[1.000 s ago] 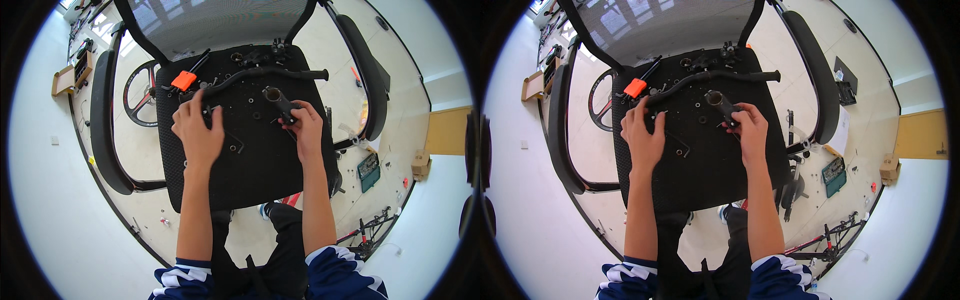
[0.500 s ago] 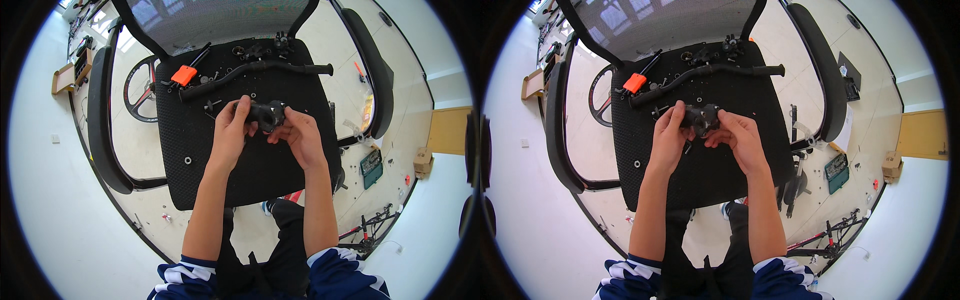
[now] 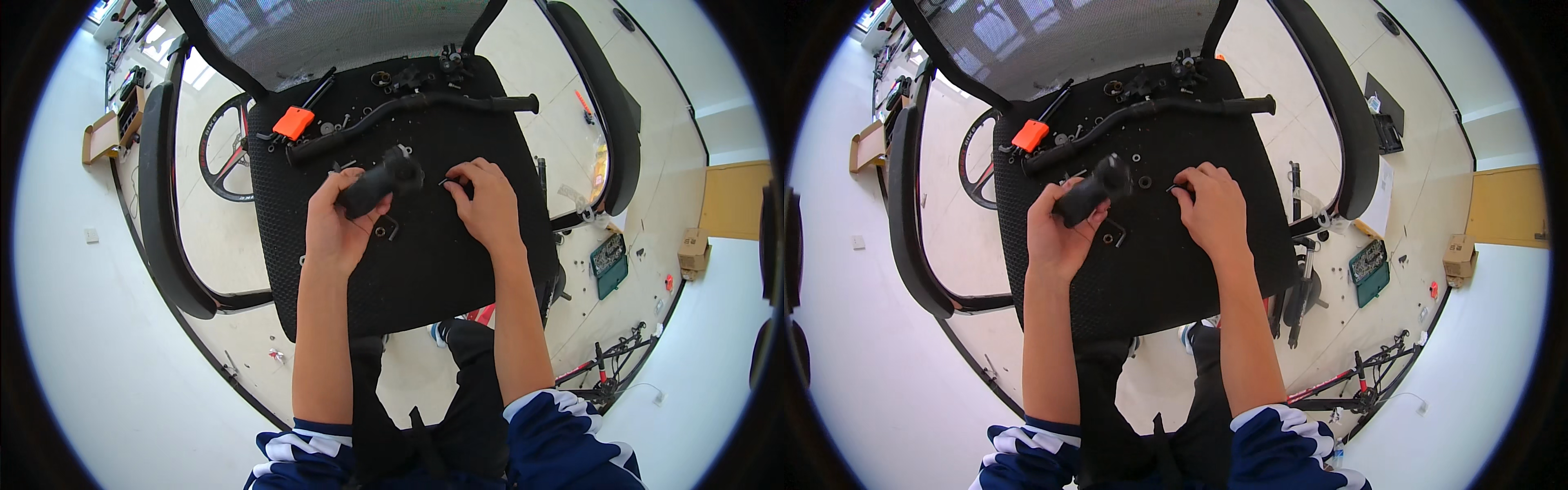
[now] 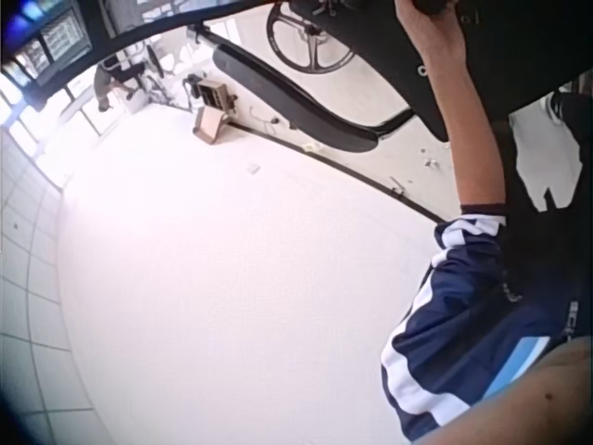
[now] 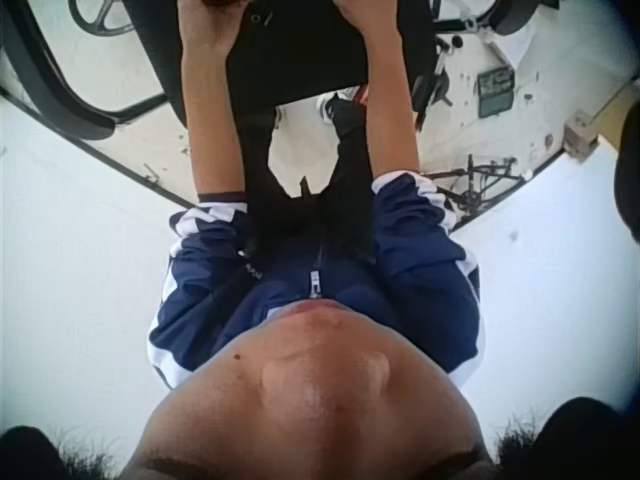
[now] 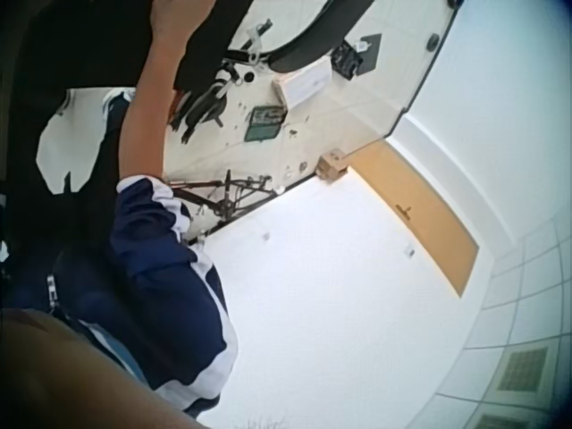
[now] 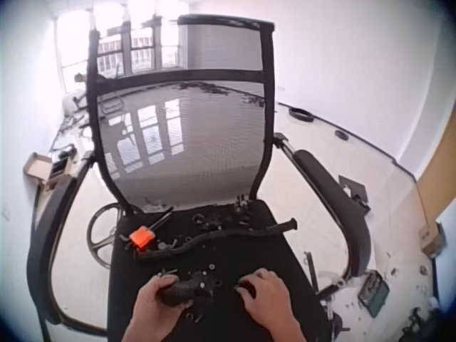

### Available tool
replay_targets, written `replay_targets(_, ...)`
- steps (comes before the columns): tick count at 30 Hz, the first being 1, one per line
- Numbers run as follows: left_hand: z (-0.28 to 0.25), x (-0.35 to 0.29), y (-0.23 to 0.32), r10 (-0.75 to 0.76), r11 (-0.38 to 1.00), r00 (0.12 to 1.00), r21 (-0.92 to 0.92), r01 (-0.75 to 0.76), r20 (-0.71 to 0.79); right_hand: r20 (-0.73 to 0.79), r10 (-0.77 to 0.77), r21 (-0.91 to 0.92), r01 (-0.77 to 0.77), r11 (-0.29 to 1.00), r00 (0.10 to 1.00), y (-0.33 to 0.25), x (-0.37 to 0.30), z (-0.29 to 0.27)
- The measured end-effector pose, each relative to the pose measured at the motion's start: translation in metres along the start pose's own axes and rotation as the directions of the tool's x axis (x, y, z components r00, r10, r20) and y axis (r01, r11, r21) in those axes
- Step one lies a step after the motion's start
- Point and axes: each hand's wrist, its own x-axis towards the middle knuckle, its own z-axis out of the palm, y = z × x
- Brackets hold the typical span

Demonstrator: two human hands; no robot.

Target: The person assembles a bicycle component on a chair, using an Allen key to tighten screws on a black part. They then attach the part to a handlebar and secure it with additional screws.

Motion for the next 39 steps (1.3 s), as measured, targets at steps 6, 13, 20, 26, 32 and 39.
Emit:
replay_targets(6,0.008,-0.004,-0.001,0.024,0.972,0.986,0.226,-0.061,0.162,0.018,0.250,0.496,-0.226,0.838,0.968,-0.017,0.003,-0.013)
replay_targets(13,0.009,-0.004,0.000,0.005,0.996,0.919,0.080,-0.040,0.394,0.281,0.295,0.814,-0.390,0.430,0.913,-0.032,0.001,-0.037)
replay_targets(20,0.012,-0.003,-0.006,0.099,0.873,0.960,0.440,-0.211,0.263,0.276,0.136,0.769,-0.303,0.563,0.952,-0.045,-0.004,-0.027)
replay_targets(26,0.018,-0.008,-0.013,0.324,0.393,0.815,0.716,-0.578,0.480,0.186,-0.010,0.588,-0.103,0.802,0.982,-0.056,-0.009,-0.041)
replay_targets(32,0.020,-0.010,-0.015,0.211,0.520,0.881,0.715,-0.467,0.422,0.197,-0.117,0.548,-0.011,0.836,0.973,-0.057,-0.014,-0.053)
replay_targets(39,0.017,-0.014,-0.009,0.043,0.556,0.914,0.750,-0.358,0.404,0.215,-0.221,0.442,0.107,0.890,0.951,-0.049,-0.015,-0.059)
